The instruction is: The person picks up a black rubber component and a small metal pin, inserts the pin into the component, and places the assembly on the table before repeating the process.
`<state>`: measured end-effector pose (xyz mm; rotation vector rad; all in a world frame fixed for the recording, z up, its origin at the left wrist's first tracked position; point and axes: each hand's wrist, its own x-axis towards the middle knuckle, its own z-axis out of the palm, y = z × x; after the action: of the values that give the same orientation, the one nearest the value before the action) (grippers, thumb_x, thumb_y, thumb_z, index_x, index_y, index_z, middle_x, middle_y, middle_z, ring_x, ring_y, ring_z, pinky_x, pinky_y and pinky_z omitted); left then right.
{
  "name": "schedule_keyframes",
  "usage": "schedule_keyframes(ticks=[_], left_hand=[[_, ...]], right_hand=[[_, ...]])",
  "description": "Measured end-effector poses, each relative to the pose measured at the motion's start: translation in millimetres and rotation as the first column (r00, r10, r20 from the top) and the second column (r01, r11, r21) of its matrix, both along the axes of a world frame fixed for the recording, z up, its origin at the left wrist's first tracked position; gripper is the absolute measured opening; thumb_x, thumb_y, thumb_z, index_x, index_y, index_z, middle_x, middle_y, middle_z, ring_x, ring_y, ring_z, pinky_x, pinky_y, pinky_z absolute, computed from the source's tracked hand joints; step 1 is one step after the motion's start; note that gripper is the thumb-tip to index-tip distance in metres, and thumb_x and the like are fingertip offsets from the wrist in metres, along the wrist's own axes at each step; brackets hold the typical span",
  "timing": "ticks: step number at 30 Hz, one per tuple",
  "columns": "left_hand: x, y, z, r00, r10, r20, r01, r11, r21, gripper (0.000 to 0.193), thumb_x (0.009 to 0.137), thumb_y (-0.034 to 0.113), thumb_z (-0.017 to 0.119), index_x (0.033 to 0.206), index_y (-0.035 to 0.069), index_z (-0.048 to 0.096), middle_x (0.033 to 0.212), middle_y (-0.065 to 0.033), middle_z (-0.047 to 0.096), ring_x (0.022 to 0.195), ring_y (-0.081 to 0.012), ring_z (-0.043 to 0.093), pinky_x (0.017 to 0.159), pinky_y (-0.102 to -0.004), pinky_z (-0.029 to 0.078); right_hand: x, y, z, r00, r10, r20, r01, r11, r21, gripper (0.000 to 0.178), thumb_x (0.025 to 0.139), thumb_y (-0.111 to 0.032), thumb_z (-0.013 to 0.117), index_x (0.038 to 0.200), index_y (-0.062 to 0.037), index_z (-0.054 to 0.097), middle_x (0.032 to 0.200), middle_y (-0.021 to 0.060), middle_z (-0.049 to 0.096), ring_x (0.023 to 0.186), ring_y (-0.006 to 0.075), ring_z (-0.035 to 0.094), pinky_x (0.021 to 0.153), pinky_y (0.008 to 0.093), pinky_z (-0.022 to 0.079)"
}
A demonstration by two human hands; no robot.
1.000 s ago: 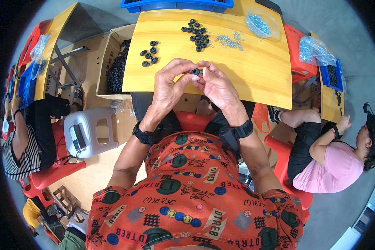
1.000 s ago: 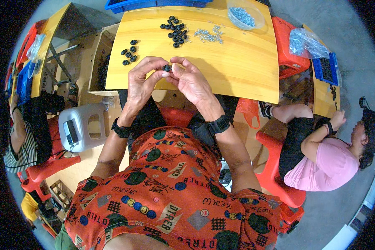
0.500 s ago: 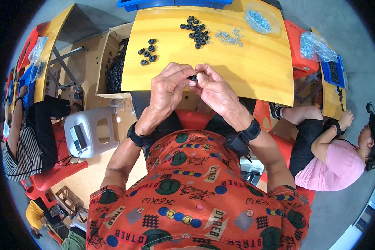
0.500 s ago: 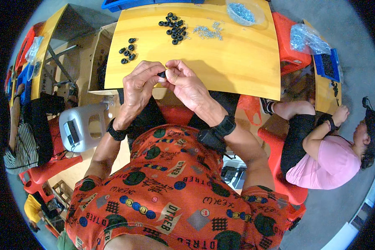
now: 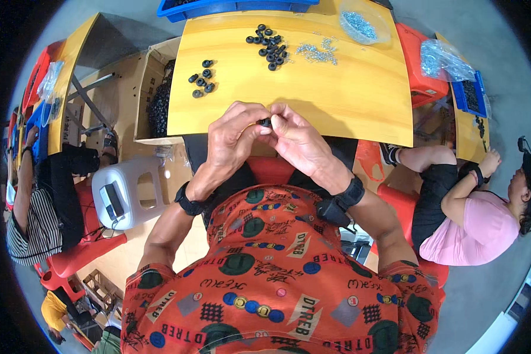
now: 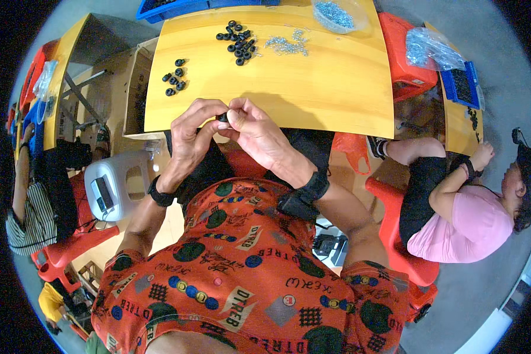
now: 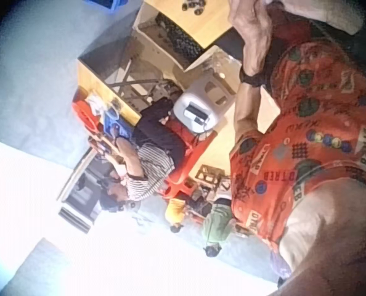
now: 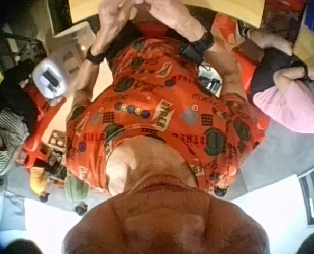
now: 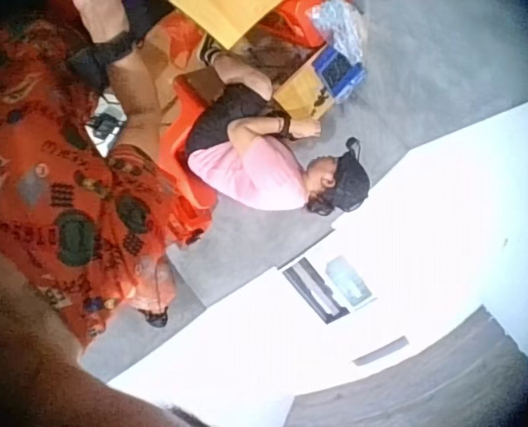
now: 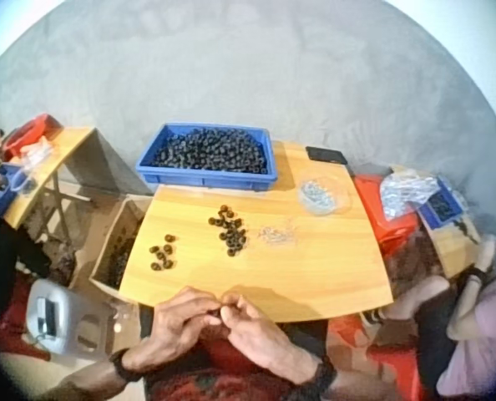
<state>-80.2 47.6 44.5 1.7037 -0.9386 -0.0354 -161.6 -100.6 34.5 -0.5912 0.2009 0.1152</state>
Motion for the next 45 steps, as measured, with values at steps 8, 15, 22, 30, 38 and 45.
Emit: schedule_keyframes(ticks=[8,15,22,30,38,45], left_hand=[[1,-1,20,0.998,-0.057,-0.006,0.057,0.998,-0.022,0.031,0.073,-0.01,0.067,0.101,0.002,0.068,0.097,-0.0115,0.067,0.086,-0.0249,0.064,0.074,-0.0323,0.054],[-3,0,31,0.975,-0.073,0.208,0.067,0.997,0.035,0.038,0.065,-0.016,0.063,0.1,-0.001,0.068,0.095,-0.0116,0.068,0.084,-0.0269,0.063,0.069,-0.0316,0.054],[-13,-3,29,0.988,0.019,0.154,-0.021,1.0,0.012,0.036,0.065,-0.015,0.064,0.098,-0.002,0.068,0.097,-0.0119,0.068,0.085,-0.0264,0.064,0.072,-0.0323,0.054],[-3,1,13,0.994,0.11,0.015,-0.111,0.991,0.078,0.029,0.072,-0.011,0.065,0.098,0.001,0.068,0.096,-0.0116,0.068,0.09,-0.0269,0.065,0.079,-0.0322,0.052],[85,27,3,0.865,0.493,0.088,-0.501,0.852,0.152,0.023,0.083,0.002,0.065,0.106,0.0,0.067,0.097,-0.0113,0.067,0.087,-0.02,0.065,0.078,-0.0308,0.051],[120,20,-41,0.861,0.506,0.044,-0.507,0.852,0.132,0.028,0.084,0.003,0.058,0.11,-0.004,0.064,0.1,-0.0171,0.065,0.083,-0.0261,0.065,0.078,-0.0325,0.05]], right_hand=[[0,-6,6,0.992,-0.017,0.127,0.032,0.993,-0.118,0.023,0.094,-0.014,0.061,0.114,-0.0089,0.049,0.102,0.0006,0.054,0.097,0.0124,0.055,0.093,0.033,0.046],[-4,-2,29,0.998,0.028,0.061,-0.011,0.965,-0.263,0.031,0.095,-0.012,0.059,0.122,-0.0041,0.045,0.097,0.0018,0.053,0.094,0.011,0.054,0.09,0.0279,0.047],[-10,7,26,0.997,-0.044,0.062,0.051,0.991,-0.12,0.028,0.096,-0.01,0.058,0.121,-0.0055,0.046,0.096,0.0005,0.052,0.092,0.0095,0.051,0.088,0.0273,0.044],[11,7,19,0.999,-0.017,-0.045,0.009,0.984,-0.176,0.034,0.098,-0.024,0.055,0.125,-0.005,0.045,0.102,0.003,0.056,0.097,0.0133,0.055,0.089,0.0298,0.046],[31,-9,5,0.965,-0.143,0.218,0.26,0.567,-0.782,0.025,0.098,-0.022,0.055,0.113,-0.0028,0.058,0.1,0.0062,0.063,0.096,0.0165,0.061,0.082,0.0296,0.048],[26,-32,-12,0.94,-0.157,0.302,0.323,0.135,-0.937,0.011,0.091,-0.01,0.062,0.096,-0.0003,0.064,0.087,0.007,0.062,0.079,0.0144,0.059,0.072,0.0275,0.047]])
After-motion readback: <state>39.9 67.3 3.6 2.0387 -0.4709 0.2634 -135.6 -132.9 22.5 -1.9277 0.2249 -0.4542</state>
